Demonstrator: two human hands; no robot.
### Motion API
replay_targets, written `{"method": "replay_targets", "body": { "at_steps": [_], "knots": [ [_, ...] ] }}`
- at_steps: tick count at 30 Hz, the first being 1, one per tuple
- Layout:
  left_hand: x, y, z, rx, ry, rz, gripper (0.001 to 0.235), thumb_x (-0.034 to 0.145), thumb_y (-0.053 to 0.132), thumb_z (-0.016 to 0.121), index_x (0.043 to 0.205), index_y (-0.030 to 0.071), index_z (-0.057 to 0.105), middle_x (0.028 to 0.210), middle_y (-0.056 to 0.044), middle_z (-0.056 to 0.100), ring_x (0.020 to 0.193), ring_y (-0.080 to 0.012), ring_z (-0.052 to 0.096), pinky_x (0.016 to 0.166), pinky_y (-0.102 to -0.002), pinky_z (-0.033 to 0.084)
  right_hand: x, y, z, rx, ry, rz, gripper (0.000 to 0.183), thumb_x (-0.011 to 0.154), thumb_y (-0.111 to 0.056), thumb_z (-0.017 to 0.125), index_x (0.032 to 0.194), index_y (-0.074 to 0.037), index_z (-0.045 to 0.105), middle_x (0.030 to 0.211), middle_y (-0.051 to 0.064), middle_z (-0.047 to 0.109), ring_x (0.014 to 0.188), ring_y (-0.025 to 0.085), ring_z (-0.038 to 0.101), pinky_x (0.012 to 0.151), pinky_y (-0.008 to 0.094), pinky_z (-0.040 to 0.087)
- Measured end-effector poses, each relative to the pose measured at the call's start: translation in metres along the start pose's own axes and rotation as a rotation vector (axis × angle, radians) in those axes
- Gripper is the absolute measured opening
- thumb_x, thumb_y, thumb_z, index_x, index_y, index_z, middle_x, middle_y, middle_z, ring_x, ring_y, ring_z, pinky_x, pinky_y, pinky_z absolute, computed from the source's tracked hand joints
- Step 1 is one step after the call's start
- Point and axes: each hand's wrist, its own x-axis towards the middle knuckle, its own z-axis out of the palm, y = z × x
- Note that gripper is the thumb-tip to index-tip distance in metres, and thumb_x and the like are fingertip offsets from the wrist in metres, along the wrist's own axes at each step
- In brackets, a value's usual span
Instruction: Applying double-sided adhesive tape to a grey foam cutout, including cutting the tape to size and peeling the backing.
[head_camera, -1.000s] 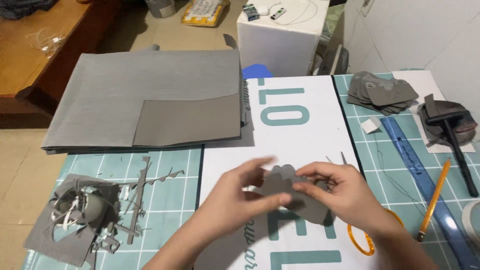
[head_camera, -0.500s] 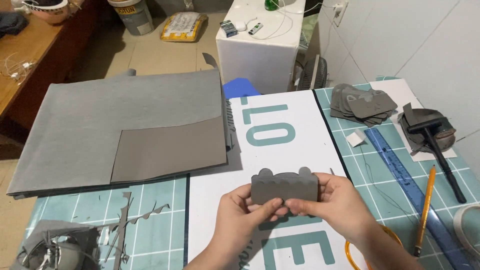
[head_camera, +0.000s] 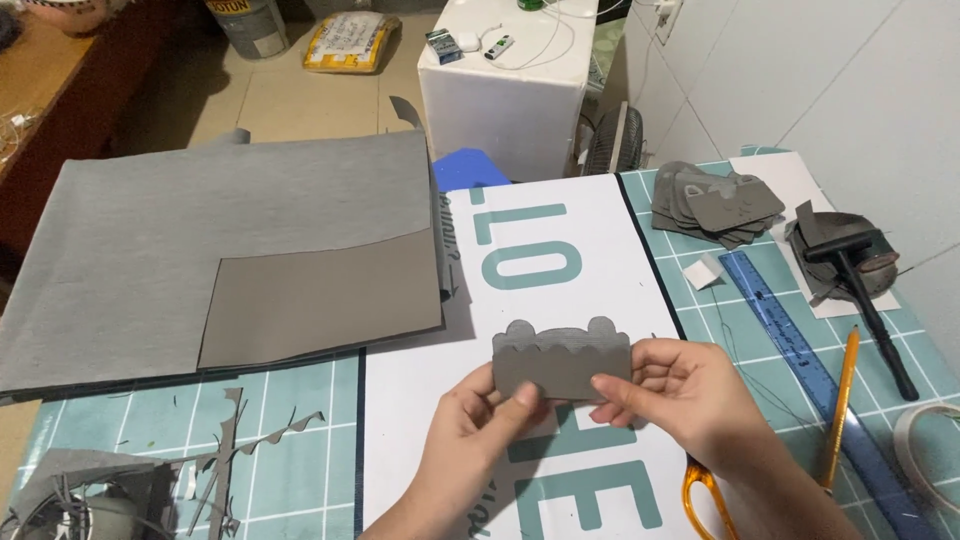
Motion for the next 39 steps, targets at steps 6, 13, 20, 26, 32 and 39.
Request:
{"method": "replay_targets", "body": {
  "at_steps": [6, 13, 20, 26, 32, 39],
  "knots": [
    [0.001, 0.0, 0.001, 0.018, 0.068, -0.001, 0.032, 0.083, 0.004, 0.078, 0.112, -0.004, 0.068, 0.098, -0.022, 0.081, 0.081, -0.0317, 0.083, 0.076, -0.036, 0.07, -0.008, -0.025, 0.004, -0.138, -0.016, 0.103, 0.019, 0.087, -0.004, 0.079, 0.086, 0.015, 0.078, 0.059, 0.032, 0.075, 0.052, 0.033, 0.069, 0.054, 0.038, 0.057],
    [-0.007, 0.013, 0.001, 0.531, 0.121, 0.058, 0.028, 0.094, 0.022, 0.068, 0.117, 0.007, 0.07, 0.068, 0.0, 0.059, 0.074, -0.0174, 0.086, 0.069, -0.025, 0.068, -0.003, -0.016, -0.001, -0.149, -0.046, 0.079, 0.012, 0.087, 0.0, 0.079, 0.089, 0.012, 0.077, 0.054, 0.028, 0.071, 0.061, 0.034, 0.079, 0.048, 0.036, 0.055],
    [-0.005, 0.009, -0.002, 0.587, 0.17, 0.083, 0.012, 0.087, 0.01, 0.081, 0.094, 0.009, 0.072, 0.07, -0.001, 0.07, 0.059, -0.0118, 0.074, 0.058, -0.021, 0.059, -0.01, -0.036, 0.005, -0.239, 0.061, 0.156, 0.016, 0.083, 0.0, 0.086, 0.08, 0.013, 0.078, 0.064, 0.029, 0.077, 0.051, 0.029, 0.067, 0.05, 0.034, 0.055],
    [-0.008, 0.008, -0.004, 0.607, 0.181, 0.055, 0.03, 0.097, 0.023, 0.063, 0.121, 0.009, 0.071, 0.067, -0.002, 0.069, 0.055, -0.0143, 0.072, 0.058, -0.025, 0.06, -0.007, -0.031, 0.003, -0.265, 0.043, 0.162, 0.012, 0.089, -0.001, 0.08, 0.088, 0.011, 0.079, 0.069, 0.025, 0.077, 0.057, 0.028, 0.067, 0.054, 0.034, 0.056],
    [-0.007, 0.004, -0.005, 0.79, 0.179, 0.087, 0.026, 0.096, 0.023, 0.064, 0.119, 0.013, 0.072, 0.068, 0.001, 0.07, 0.058, -0.0115, 0.062, 0.058, -0.025, 0.053, -0.009, -0.036, 0.004, -0.371, 0.028, 0.192, 0.011, 0.089, -0.003, 0.08, 0.093, 0.006, 0.08, 0.072, 0.021, 0.078, 0.06, 0.025, 0.069, 0.058, 0.033, 0.06],
    [-0.007, 0.009, -0.004, 0.509, 0.139, 0.057, 0.029, 0.092, 0.005, 0.071, 0.12, 0.011, 0.074, 0.088, 0.002, 0.055, 0.063, -0.0072, 0.06, 0.066, -0.021, 0.054, -0.008, -0.03, 0.001, -0.426, 0.078, 0.09, 0.005, 0.087, -0.005, 0.08, 0.09, -0.001, 0.079, 0.071, 0.009, 0.064, 0.065, 0.019, 0.057, 0.051, 0.032, 0.052]
  ]
}}
